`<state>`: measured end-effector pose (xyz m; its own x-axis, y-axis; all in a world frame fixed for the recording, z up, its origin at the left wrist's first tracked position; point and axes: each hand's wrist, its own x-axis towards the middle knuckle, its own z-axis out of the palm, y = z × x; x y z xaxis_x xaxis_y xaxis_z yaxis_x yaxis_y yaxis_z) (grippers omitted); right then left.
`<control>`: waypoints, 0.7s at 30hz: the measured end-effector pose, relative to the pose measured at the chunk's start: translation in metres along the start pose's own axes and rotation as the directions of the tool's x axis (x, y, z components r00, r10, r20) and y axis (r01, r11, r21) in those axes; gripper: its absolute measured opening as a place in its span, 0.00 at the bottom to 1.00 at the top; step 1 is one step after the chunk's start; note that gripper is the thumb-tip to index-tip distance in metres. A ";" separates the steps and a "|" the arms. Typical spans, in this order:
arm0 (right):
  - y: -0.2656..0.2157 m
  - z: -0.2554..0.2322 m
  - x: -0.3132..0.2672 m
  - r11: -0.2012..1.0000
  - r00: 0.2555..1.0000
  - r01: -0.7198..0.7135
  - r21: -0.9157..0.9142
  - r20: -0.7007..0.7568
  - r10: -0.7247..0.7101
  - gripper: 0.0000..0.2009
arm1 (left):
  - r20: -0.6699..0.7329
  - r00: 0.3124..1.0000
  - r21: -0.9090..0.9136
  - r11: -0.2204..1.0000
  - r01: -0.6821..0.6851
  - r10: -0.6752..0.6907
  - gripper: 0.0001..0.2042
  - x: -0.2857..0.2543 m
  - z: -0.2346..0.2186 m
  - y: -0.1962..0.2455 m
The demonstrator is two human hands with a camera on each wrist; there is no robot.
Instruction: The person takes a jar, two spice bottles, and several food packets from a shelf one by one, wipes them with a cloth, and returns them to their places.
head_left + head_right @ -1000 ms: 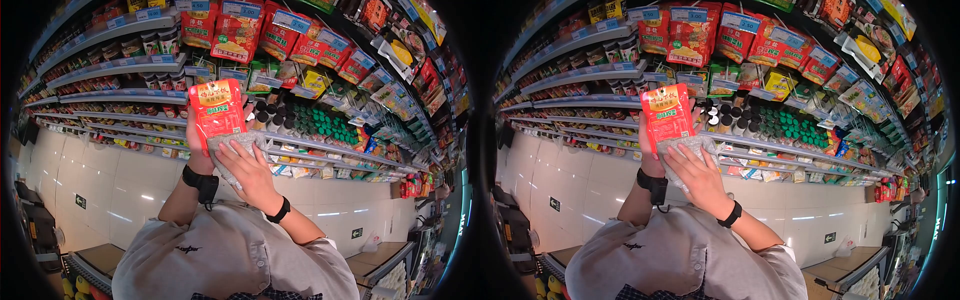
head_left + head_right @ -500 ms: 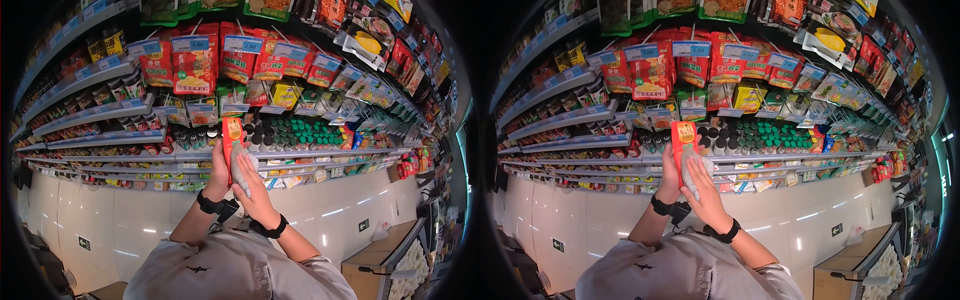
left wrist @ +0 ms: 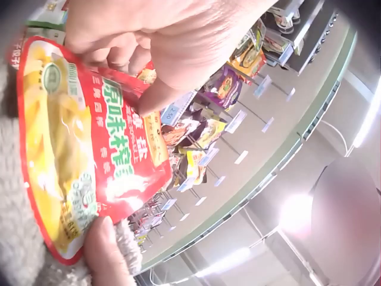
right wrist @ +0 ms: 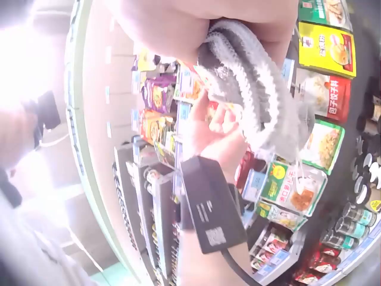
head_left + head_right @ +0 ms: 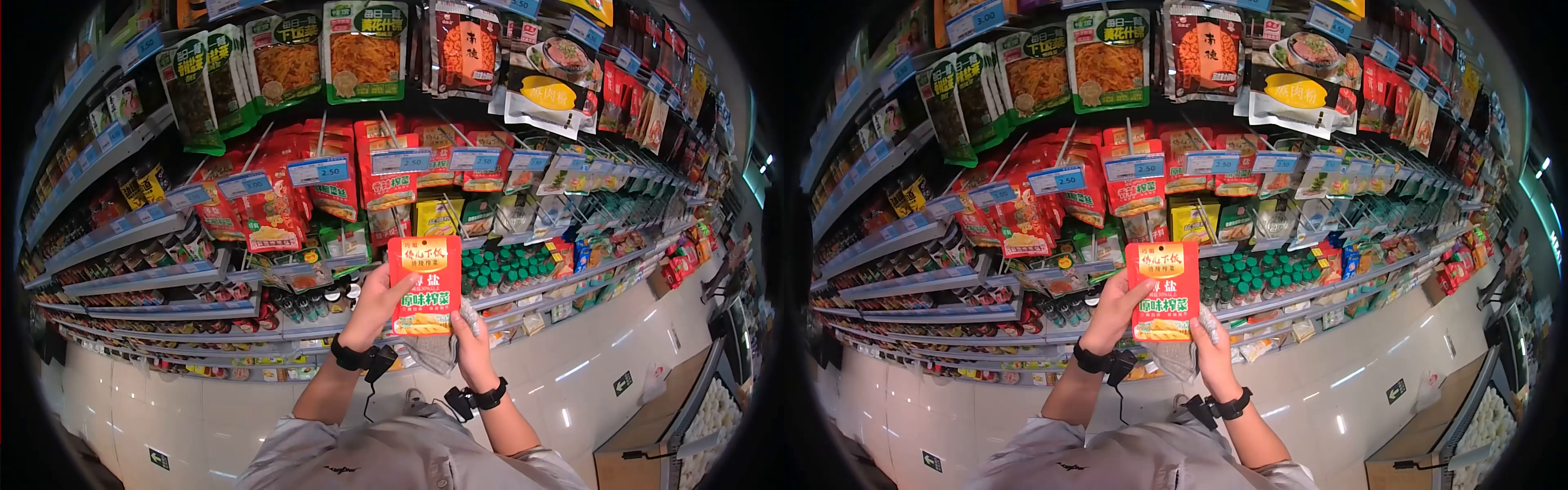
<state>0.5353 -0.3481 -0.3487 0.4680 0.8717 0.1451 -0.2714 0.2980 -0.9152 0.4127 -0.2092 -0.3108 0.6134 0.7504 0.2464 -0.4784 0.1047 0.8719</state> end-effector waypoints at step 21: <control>-0.101 -0.028 0.145 0.694 0.643 0.713 -0.096 0.485 -0.593 0.15 | -0.085 0.898 0.741 0.630 -0.232 0.431 0.17 0.117 0.036 -0.009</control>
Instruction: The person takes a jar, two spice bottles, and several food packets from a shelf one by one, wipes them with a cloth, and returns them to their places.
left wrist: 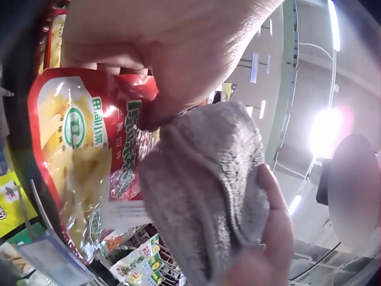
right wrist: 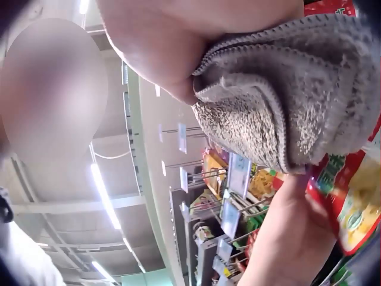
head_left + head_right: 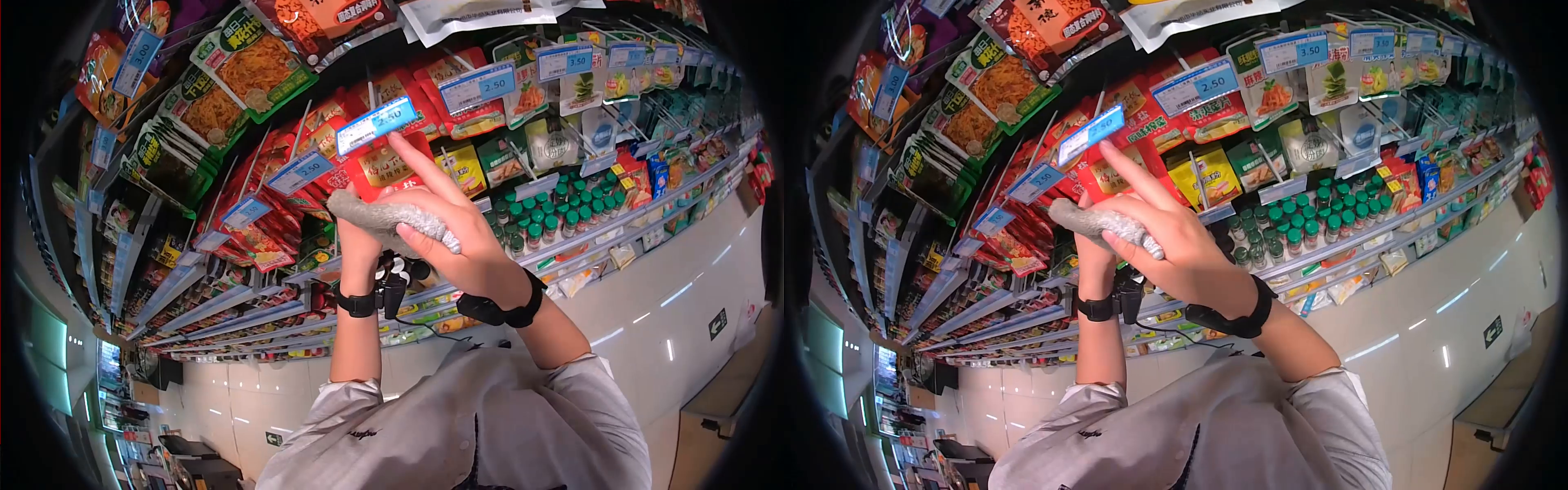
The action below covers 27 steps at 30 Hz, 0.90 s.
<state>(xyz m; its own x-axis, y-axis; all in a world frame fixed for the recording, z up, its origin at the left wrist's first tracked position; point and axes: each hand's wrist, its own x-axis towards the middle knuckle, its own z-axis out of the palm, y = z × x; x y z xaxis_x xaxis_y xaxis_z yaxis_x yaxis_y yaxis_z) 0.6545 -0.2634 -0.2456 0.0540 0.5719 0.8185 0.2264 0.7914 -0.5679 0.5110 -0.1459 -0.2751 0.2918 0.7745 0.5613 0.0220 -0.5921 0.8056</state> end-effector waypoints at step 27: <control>0.024 -0.036 0.029 0.998 0.996 0.057 0.000 0.065 -0.057 0.14 | -0.110 0.994 -0.341 0.939 -0.039 0.001 0.21 0.017 0.025 0.008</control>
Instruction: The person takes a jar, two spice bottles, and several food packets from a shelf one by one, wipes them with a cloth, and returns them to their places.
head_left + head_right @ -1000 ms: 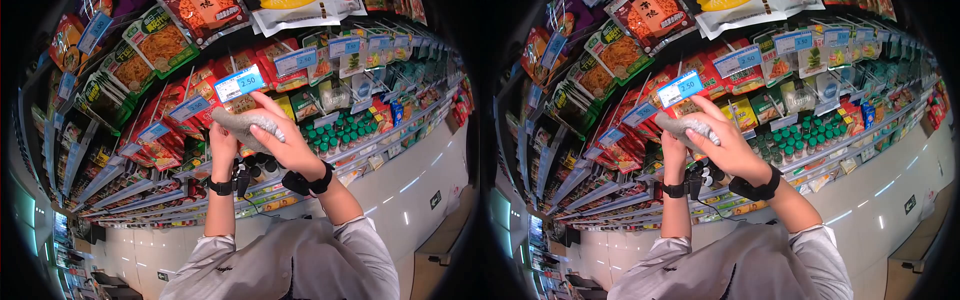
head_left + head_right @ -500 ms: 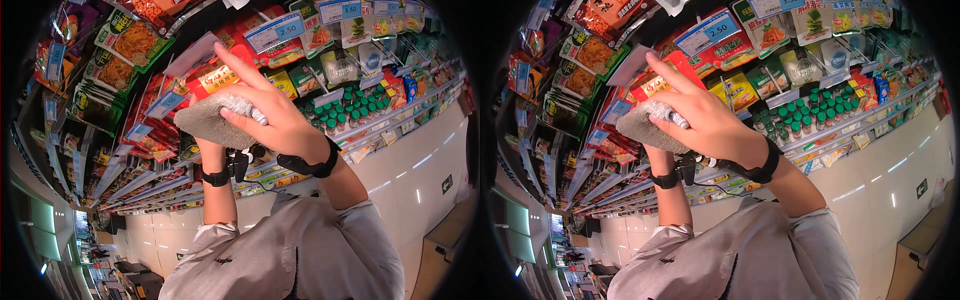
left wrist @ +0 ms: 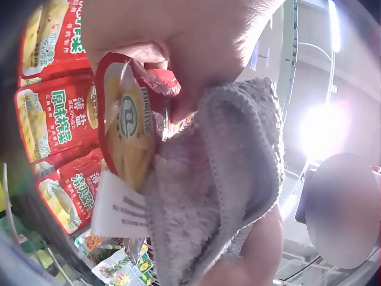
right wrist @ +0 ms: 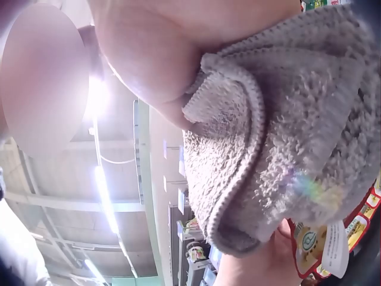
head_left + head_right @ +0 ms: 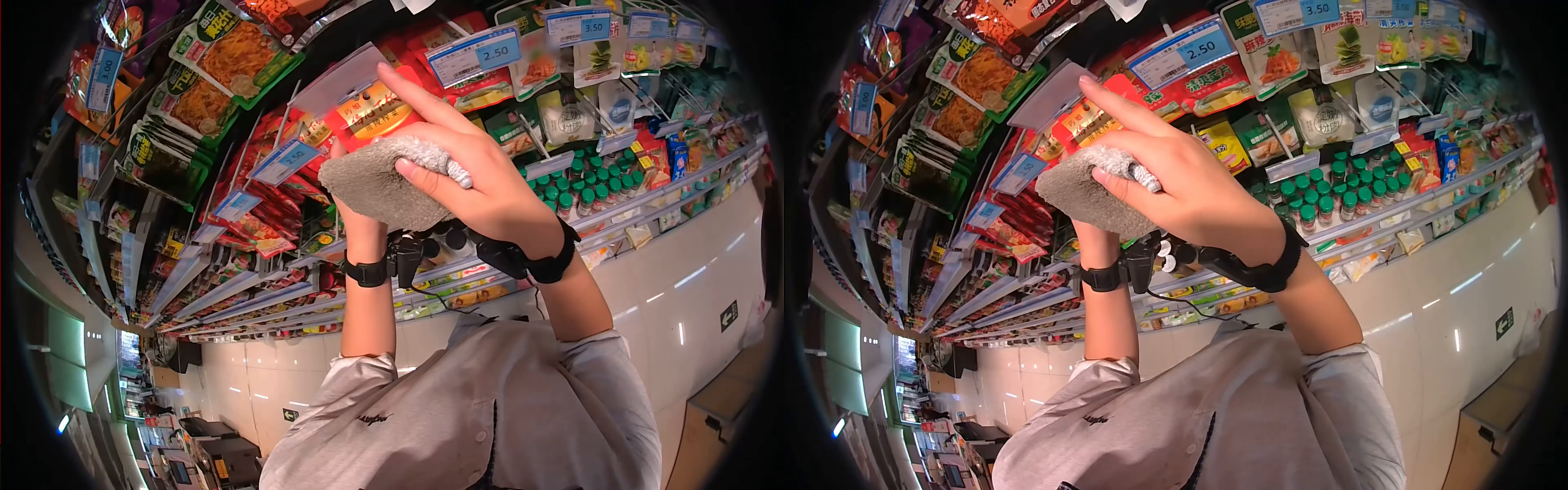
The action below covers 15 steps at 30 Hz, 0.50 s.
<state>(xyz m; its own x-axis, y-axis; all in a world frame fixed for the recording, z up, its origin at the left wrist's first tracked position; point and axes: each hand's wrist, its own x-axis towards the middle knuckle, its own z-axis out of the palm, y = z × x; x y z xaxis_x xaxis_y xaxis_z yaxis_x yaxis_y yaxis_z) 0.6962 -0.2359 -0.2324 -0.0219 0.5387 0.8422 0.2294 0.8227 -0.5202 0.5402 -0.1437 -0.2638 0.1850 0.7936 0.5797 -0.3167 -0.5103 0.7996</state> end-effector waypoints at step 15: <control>0.002 -0.004 -0.002 1.000 1.000 0.002 -0.015 0.029 -0.001 0.13 | -0.109 0.993 0.016 0.999 0.050 -0.048 0.21 0.006 0.010 -0.001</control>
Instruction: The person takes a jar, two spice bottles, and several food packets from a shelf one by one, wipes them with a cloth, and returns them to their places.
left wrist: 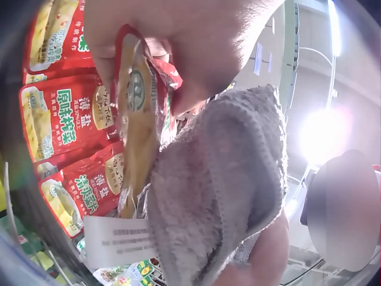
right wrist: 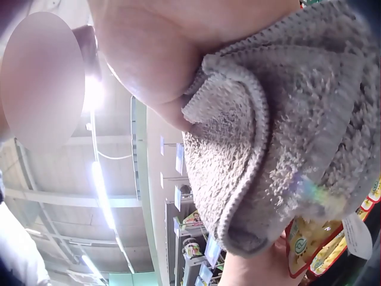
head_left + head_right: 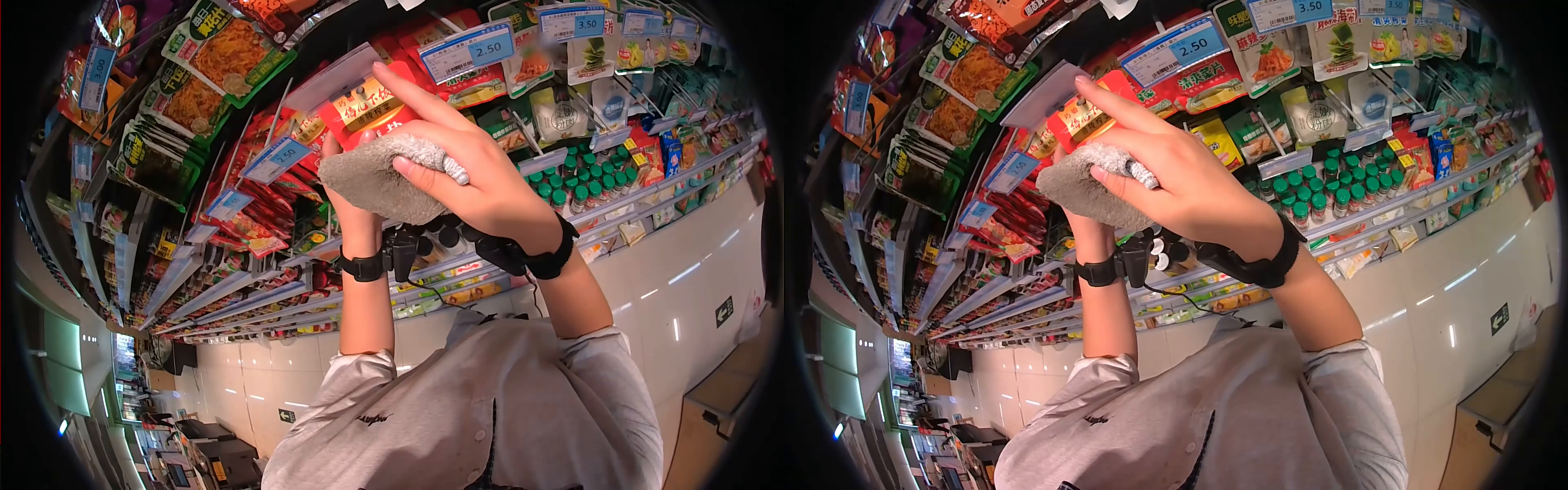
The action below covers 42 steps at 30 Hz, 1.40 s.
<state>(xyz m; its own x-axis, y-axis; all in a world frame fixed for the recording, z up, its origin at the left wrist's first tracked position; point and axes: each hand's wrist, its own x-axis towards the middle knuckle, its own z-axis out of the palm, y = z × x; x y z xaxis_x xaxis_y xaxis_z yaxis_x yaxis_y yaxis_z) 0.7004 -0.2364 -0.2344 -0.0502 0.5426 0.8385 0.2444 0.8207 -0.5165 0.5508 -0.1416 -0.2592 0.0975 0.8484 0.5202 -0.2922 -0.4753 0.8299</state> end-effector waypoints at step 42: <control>0.012 -0.108 -0.169 0.508 0.561 -0.776 -0.374 -0.043 0.826 0.09 | -0.260 0.906 0.734 -0.541 0.411 0.335 0.08 -0.191 -0.511 0.276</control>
<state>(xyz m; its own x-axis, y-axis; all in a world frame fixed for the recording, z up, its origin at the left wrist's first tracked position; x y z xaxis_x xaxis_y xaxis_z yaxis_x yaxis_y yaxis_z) 0.8160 -0.3375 -0.3635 0.2155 0.9752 0.0513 0.5252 -0.0715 -0.8480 -0.0344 -0.3158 -0.2326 -0.2572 0.6701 0.6963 0.8962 0.4350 -0.0875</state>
